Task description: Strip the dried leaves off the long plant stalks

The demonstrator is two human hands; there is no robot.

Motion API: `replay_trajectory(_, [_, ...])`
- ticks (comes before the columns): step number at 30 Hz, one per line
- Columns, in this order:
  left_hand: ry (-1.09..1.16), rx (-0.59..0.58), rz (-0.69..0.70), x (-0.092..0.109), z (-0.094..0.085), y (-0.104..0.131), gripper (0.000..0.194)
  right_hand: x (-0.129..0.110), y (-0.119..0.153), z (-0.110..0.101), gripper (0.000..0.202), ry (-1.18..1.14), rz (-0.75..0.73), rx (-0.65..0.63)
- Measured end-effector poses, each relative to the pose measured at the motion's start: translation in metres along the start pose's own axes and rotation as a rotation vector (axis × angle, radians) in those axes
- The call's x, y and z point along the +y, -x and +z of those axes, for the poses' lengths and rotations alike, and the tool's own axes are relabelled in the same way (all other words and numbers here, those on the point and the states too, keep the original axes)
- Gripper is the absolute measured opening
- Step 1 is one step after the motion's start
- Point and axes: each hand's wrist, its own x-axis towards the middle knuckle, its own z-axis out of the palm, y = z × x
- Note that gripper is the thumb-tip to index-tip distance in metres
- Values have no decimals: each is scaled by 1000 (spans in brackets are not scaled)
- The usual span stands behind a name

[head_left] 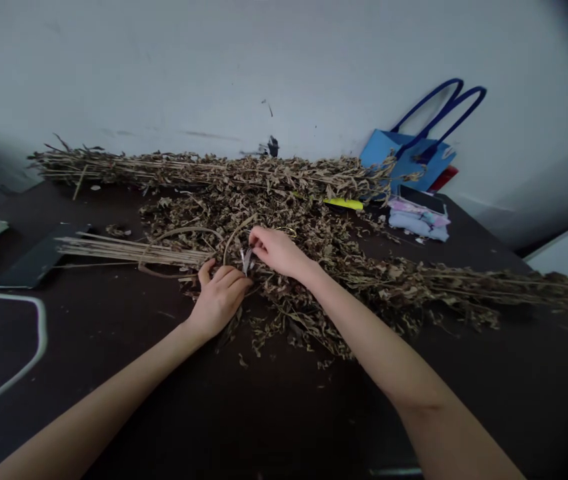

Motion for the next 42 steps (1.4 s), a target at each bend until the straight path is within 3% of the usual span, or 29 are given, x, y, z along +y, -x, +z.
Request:
replay_trajectory(4, [20, 22, -20, -1, -2, -1, 18, -15, 16, -4, 24, 125, -71, -58])
replay_trajectory(9, [86, 99, -131, 1, -6, -5, 20, -25, 24, 6, 39, 385, 13, -50])
replay_trajectory(14, [77, 110, -90, -2, -8, 2, 21, -18, 19, -1, 40, 233, 31, -47])
replay_trajectory(20, [-5, -73, -19, -3, -9, 9, 26, -8, 13, -18, 23, 54, -9, -56])
replay_trajectory(23, [-23, -87, -103, -1, -10, 8, 23, -7, 12, -20, 23, -20, 2, -33])
replay_trajectory(28, [69, 73, -382, -12, -14, 6, 14, -4, 17, -18, 24, -54, -18, -37])
replay_trajectory(30, [70, 115, -424, -17, -16, 8, 13, -3, 19, -16, 24, -60, -35, -41])
replay_trajectory(33, [-47, 77, -351, -13, -23, 12, 18, -2, 21, -13, 20, -54, -47, -49])
replay_trajectory(36, [-156, -19, -259, 7, -39, 17, 25, -4, 22, -14, 7, -55, -32, -34])
replay_trajectory(39, [-199, 77, -184, 24, -56, 14, 18, -7, 22, -19, 8, -11, -6, 38])
replay_trajectory(42, [-148, 146, -75, 22, -59, -1, 19, -11, 19, -25, 14, 94, -86, 12])
